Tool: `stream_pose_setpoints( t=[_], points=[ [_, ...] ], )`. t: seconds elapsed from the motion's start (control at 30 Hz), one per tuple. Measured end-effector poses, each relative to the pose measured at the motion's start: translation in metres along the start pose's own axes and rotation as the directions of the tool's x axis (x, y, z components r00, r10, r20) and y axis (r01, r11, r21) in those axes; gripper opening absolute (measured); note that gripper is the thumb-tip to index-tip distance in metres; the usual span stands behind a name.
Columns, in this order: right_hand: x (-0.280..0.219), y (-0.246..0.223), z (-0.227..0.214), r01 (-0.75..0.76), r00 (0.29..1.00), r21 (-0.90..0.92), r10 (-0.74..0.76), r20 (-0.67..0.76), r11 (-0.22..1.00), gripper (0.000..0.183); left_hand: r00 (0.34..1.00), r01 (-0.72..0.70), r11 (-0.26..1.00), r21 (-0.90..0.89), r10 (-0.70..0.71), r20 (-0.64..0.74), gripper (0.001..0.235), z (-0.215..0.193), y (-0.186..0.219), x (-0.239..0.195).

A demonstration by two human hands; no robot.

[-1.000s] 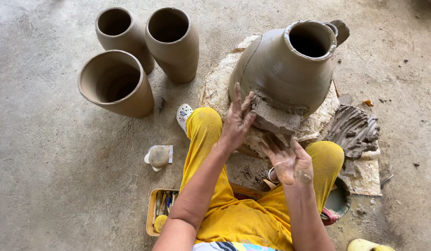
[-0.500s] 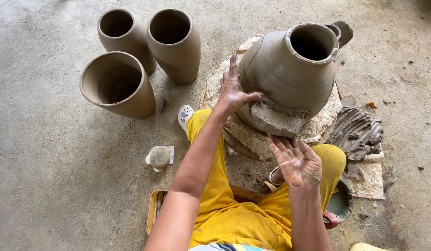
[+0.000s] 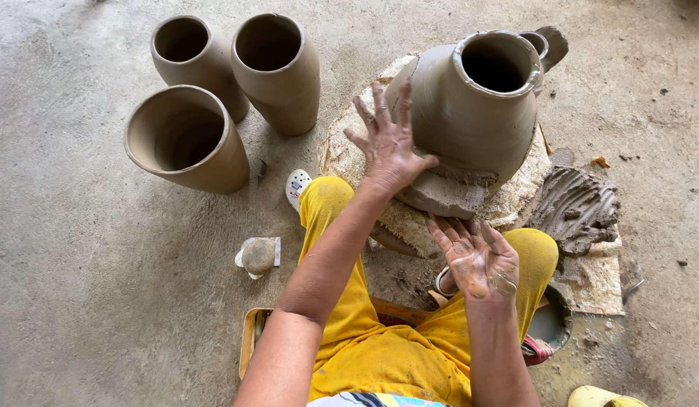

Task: The person adds and shapes pieces of clay onto the side of a large ceramic vessel by hand.

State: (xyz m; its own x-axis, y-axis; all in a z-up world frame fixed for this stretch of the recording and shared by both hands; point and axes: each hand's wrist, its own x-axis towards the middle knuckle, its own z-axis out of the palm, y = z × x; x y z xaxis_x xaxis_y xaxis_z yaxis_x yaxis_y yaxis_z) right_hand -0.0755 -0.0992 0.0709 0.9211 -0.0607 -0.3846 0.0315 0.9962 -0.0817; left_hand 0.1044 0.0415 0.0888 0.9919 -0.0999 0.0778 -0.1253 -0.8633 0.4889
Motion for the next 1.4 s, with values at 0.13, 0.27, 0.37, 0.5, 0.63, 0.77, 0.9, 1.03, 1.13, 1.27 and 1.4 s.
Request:
stream_pose_setpoints(
  t=[0.13,0.27,0.37,0.5,0.63,0.77,0.9,1.03,1.13,1.27,1.4],
  points=[
    [0.000,0.000,0.001,0.021,0.999,0.001,-0.021,-0.028,1.000,0.062,0.999,0.044,0.990,-0.137,-0.042,0.018,0.157,0.007,-0.026,0.014],
    [0.000,0.001,0.003,0.019,0.999,0.008,-0.018,-0.049,1.000,0.061,0.972,0.182,0.904,-0.387,-0.106,0.208,0.153,0.020,-0.052,0.021],
    [0.002,0.003,0.006,0.035,0.998,-0.019,-0.036,-0.056,0.999,0.057,0.957,0.228,0.810,-0.541,-0.086,0.276,0.150,0.035,-0.071,0.027],
    [0.002,0.001,0.000,0.012,1.000,-0.085,-0.015,-0.026,0.996,0.055,0.943,0.307,0.751,-0.585,-0.158,0.293,0.149,0.052,-0.073,0.030],
    [0.009,-0.008,-0.019,-0.018,0.997,-0.163,0.005,-0.076,0.986,0.050,0.987,0.068,0.678,-0.732,-0.153,-0.050,0.123,0.052,-0.062,-0.006],
    [0.021,-0.039,-0.059,-0.026,0.991,-0.529,0.091,0.096,0.848,0.035,0.946,0.229,-0.142,-0.963,-0.201,0.255,0.101,0.065,-0.038,-0.095],
    [0.032,-0.057,-0.083,0.240,0.878,-0.969,-0.436,0.196,0.048,0.027,0.872,0.476,-0.599,-0.644,0.226,0.434,0.094,0.067,-0.019,-0.122],
    [0.018,-0.068,-0.066,0.403,0.753,-0.915,-0.573,0.324,0.011,0.043,0.914,0.406,-0.568,-0.716,0.235,0.332,0.089,0.065,-0.013,-0.124],
    [0.020,-0.071,-0.052,0.459,0.794,-0.887,-0.470,0.386,0.047,0.047,0.807,0.476,-0.673,-0.567,0.077,0.586,0.088,0.078,-0.029,-0.123],
    [0.037,-0.065,-0.049,0.583,0.790,-0.778,-0.389,0.474,0.234,0.058,0.965,0.264,0.432,-0.863,-0.117,0.237,0.089,0.111,-0.072,-0.115],
    [0.050,-0.060,-0.052,0.581,0.807,-0.735,-0.366,0.464,0.350,0.062,0.774,-0.272,0.930,0.246,0.060,0.630,0.122,0.128,-0.087,-0.142]
  ],
)
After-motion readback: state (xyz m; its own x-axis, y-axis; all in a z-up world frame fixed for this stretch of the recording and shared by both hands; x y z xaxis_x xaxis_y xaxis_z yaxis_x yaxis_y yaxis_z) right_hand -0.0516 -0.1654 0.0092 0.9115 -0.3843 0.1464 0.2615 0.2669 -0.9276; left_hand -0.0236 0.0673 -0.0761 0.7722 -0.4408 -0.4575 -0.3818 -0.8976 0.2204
